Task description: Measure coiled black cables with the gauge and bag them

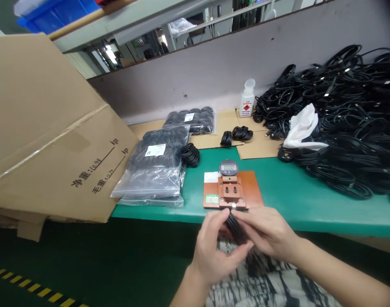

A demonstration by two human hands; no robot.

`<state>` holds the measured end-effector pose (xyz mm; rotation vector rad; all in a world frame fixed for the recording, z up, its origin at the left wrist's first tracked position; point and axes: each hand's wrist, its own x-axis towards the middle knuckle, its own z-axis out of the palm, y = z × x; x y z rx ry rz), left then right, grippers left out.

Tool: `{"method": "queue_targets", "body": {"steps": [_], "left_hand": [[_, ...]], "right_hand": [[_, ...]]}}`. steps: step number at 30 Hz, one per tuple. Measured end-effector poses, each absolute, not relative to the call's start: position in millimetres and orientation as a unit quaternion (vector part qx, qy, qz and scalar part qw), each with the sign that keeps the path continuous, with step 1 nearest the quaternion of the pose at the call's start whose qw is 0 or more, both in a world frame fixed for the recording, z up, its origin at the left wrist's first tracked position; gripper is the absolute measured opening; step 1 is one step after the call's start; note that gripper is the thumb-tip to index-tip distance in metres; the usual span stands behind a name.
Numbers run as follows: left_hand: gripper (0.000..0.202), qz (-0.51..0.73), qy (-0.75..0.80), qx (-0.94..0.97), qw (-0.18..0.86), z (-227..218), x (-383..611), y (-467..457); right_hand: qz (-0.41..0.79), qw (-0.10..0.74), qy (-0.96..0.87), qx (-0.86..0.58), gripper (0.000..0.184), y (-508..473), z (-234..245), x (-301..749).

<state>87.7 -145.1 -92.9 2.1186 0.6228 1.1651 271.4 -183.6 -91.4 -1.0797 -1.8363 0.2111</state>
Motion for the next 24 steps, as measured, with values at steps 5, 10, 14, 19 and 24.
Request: {"method": "queue_targets", "body": {"steps": [5, 10, 14, 19, 24], "left_hand": [[0.067, 0.476, 0.163, 0.857, 0.109, -96.3, 93.0, -115.6], [0.066, 0.503, 0.151, 0.847, 0.085, -109.8, 99.7, -104.3], [0.071, 0.505, 0.167, 0.841, 0.098, -114.3, 102.8, -106.4], [0.075, 0.502, 0.185, 0.838, 0.109, -115.9, 104.1, -108.6], [0.076, 0.511, 0.199, 0.831, 0.094, -117.4, 105.9, -109.6]], "right_hand": [[0.055, 0.439, -0.778, -0.446, 0.036, -175.1, -101.9, 279.7], [0.056, 0.447, -0.767, -0.457, 0.038, -174.6, -106.1, 280.2], [0.080, 0.442, -0.771, -0.451, 0.042, -173.5, -108.2, 282.1], [0.093, 0.432, -0.775, -0.451, 0.045, -173.4, -109.1, 283.1], [0.100, 0.434, -0.774, -0.450, 0.046, -173.7, -106.9, 283.2]]}}
